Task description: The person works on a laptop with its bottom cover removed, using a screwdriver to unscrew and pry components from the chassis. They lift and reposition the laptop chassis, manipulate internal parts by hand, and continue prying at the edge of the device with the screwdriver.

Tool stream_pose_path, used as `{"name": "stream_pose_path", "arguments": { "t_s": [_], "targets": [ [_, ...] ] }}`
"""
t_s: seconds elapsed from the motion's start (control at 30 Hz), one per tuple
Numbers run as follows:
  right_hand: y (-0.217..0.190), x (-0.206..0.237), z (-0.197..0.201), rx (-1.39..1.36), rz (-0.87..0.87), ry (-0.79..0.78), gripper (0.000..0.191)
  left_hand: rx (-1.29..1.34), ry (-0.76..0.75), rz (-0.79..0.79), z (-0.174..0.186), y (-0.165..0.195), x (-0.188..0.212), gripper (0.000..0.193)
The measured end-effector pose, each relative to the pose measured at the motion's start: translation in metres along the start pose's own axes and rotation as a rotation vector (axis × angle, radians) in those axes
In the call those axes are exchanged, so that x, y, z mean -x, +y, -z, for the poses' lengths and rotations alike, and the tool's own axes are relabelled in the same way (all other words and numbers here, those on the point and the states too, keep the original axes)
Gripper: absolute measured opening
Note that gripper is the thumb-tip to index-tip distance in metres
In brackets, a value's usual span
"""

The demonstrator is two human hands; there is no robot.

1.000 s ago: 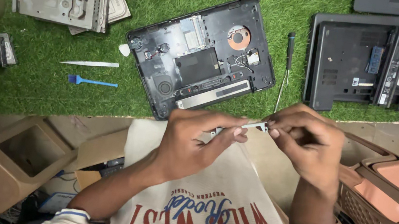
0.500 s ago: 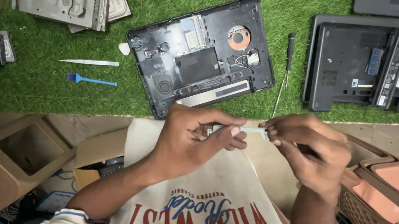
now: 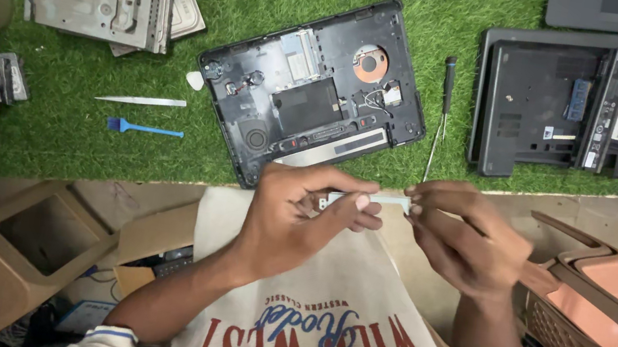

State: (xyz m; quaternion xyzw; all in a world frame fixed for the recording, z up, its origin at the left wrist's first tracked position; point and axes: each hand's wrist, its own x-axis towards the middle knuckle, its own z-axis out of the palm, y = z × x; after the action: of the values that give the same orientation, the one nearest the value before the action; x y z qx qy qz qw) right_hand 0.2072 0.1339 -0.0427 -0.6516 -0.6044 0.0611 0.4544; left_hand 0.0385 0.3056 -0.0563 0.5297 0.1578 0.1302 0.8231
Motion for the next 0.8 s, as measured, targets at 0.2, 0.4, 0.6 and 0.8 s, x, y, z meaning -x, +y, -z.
{"name": "stream_pose_path", "arguments": {
  "t_s": [0.2,0.4,0.6,0.8],
  "targets": [
    [0.013,-0.004,-0.009,0.026,0.186,-0.059,0.014,-0.374,-0.225,-0.008,0.026,0.003,-0.019,0.022],
    [0.010,-0.014,-0.002,0.036,0.390,-0.325,0.023,-0.301,-0.650,0.345,0.055,0.002,-0.039,0.018],
    [0.012,-0.018,-0.007,0.149,0.442,-0.325,0.022,-0.223,-0.679,0.546,0.060,-0.008,-0.044,0.019],
    [0.011,-0.018,-0.006,0.083,0.362,-0.291,0.022,-0.182,-0.655,0.528,0.061,-0.020,-0.039,0.016]
  ]
}}
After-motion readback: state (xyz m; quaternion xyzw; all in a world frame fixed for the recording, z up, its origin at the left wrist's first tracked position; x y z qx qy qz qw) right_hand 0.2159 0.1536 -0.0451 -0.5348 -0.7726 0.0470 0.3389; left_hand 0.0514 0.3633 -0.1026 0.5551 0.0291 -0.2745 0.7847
